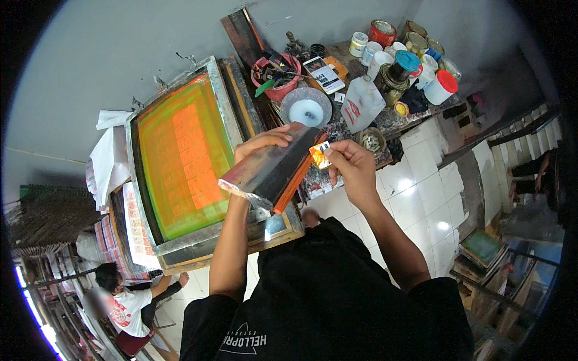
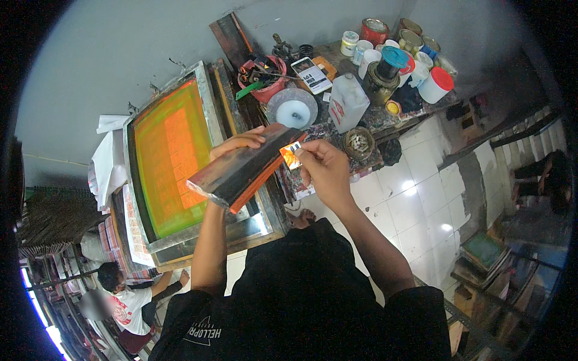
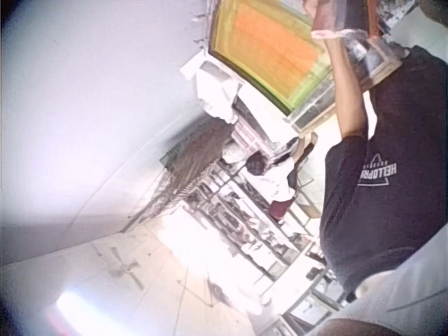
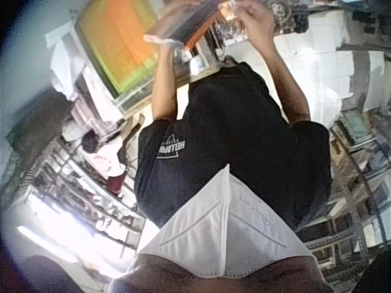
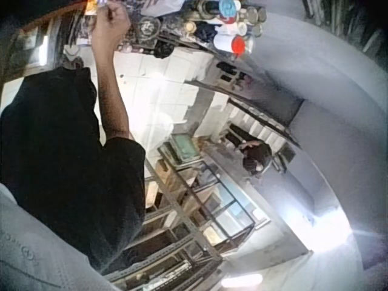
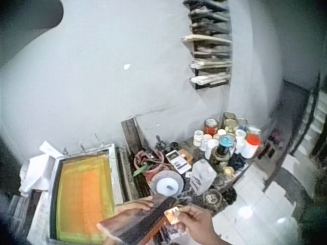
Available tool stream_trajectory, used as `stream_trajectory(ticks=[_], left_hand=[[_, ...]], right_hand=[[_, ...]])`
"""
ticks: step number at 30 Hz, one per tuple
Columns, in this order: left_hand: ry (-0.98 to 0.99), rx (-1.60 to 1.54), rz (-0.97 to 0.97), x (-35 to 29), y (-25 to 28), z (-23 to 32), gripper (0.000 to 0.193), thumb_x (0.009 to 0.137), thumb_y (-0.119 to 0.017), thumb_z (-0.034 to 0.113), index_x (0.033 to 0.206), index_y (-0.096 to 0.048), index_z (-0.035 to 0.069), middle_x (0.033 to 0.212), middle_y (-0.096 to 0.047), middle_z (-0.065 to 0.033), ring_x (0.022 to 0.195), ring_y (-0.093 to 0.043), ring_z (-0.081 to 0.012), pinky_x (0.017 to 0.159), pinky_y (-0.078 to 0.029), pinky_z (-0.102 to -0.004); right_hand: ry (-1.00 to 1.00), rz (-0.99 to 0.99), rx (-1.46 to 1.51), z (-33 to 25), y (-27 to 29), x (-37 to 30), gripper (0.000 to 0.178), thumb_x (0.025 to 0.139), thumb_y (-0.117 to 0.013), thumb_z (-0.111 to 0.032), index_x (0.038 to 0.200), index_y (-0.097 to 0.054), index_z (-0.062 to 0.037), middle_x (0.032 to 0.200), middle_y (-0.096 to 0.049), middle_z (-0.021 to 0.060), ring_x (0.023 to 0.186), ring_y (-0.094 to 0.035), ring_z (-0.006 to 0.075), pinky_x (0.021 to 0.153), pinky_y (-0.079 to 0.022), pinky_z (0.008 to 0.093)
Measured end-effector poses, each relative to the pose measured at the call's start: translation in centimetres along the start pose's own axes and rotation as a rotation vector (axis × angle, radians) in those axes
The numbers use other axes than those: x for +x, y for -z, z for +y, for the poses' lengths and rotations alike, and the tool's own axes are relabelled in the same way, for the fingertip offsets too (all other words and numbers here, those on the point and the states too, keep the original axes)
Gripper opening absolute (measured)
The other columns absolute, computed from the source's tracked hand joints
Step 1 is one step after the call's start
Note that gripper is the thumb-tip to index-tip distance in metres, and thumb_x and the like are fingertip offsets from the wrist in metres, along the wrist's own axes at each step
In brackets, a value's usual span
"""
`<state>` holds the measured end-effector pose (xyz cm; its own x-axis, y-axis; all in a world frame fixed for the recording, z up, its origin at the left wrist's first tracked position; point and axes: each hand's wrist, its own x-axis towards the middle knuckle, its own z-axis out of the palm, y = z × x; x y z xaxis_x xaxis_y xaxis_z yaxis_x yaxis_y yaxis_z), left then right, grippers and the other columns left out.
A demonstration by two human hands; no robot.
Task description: The person prepares a squeegee with ink and uses it to apply ink through a screen onto paper.
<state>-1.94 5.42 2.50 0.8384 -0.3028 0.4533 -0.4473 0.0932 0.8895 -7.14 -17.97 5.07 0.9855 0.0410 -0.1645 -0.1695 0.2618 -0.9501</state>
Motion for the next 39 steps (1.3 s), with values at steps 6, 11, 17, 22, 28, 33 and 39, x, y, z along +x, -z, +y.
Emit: stream_trajectory(ticks=[6,11,17,22,28,33,39], left_hand=[[0.043,0.081,0.013,0.1,-0.4,-0.6,0.019,0.084,-0.067,0.011,0.096,-0.071,-0.004,0.108,-0.069,-0.0176,0.12,-0.06,-0.031,0.102,-0.047,-0.0382],[0.109,0.079,0.014,0.5,-0.3,-0.8,0.016,0.082,-0.069,0.008,0.095,-0.07,-0.002,0.108,-0.07,-0.0162,0.117,-0.062,-0.0283,0.098,-0.049,-0.0351],[0.168,0.133,0.02,0.7,-0.3,-0.2,0.02,0.076,-0.072,0.007,0.093,-0.069,-0.001,0.104,-0.071,-0.0156,0.11,-0.067,-0.0263,0.093,-0.051,-0.0342],[0.091,0.234,-0.05,1.2,0.6,0.1,0.026,0.071,-0.074,0.011,0.093,-0.069,-0.001,0.104,-0.072,-0.0173,0.108,-0.068,-0.0284,0.091,-0.052,-0.035],[0.083,0.439,-0.187,3.4,1.6,3.2,0.026,0.069,-0.071,0.01,0.092,-0.069,-0.002,0.098,-0.072,-0.0167,0.095,-0.071,-0.0293,0.084,-0.054,-0.0345],[0.14,0.534,-0.252,4.9,1.4,3.7,0.023,0.07,-0.068,0.005,0.092,-0.07,-0.001,0.088,-0.072,-0.0155,0.082,-0.072,-0.0293,0.075,-0.054,-0.0349],[0.209,0.586,-0.296,5.6,0.7,4.0,0.023,0.073,-0.062,0.0,0.094,-0.071,-0.001,0.087,-0.072,-0.0172,0.085,-0.071,-0.0299,0.077,-0.053,-0.0364]], right_hand=[[0.006,-0.073,0.044,-2.4,-1.6,-2.3,0.013,0.094,-0.064,-0.009,0.099,-0.063,0.0031,0.069,-0.06,0.0023,0.051,-0.052,0.0053,0.045,-0.04,0.0219],[0.002,-0.107,0.125,-3.5,-2.3,-3.5,0.012,0.093,-0.063,-0.006,0.098,-0.063,0.0043,0.074,-0.062,0.0062,0.051,-0.054,0.008,0.044,-0.043,0.0235],[-0.009,-0.168,0.143,-5.1,-3.0,-4.8,0.012,0.094,-0.063,-0.008,0.099,-0.063,0.0033,0.071,-0.061,0.0047,0.05,-0.054,0.0072,0.045,-0.042,0.0225],[0.008,-0.206,0.041,-7.4,-2.4,-5.1,0.013,0.096,-0.062,-0.009,0.099,-0.064,0.0027,0.07,-0.063,0.0035,0.052,-0.053,0.0052,0.048,-0.041,0.0212],[0.629,-0.337,-0.65,-10.5,-0.6,-4.2,0.021,0.087,-0.065,0.0,0.107,-0.071,-0.0047,0.088,-0.067,0.011,0.074,-0.066,0.0181,0.066,-0.051,0.0302],[0.645,-0.33,-0.751,-12.0,0.0,-3.4,0.022,0.086,-0.065,0.002,0.105,-0.072,-0.0082,0.088,-0.066,0.0105,0.072,-0.065,0.0182,0.062,-0.05,0.03],[0.687,-0.358,-0.73,-12.4,-0.1,-2.7,0.018,0.088,-0.067,-0.002,0.105,-0.072,-0.0078,0.087,-0.065,0.0087,0.069,-0.064,0.0168,0.06,-0.048,0.0294]])
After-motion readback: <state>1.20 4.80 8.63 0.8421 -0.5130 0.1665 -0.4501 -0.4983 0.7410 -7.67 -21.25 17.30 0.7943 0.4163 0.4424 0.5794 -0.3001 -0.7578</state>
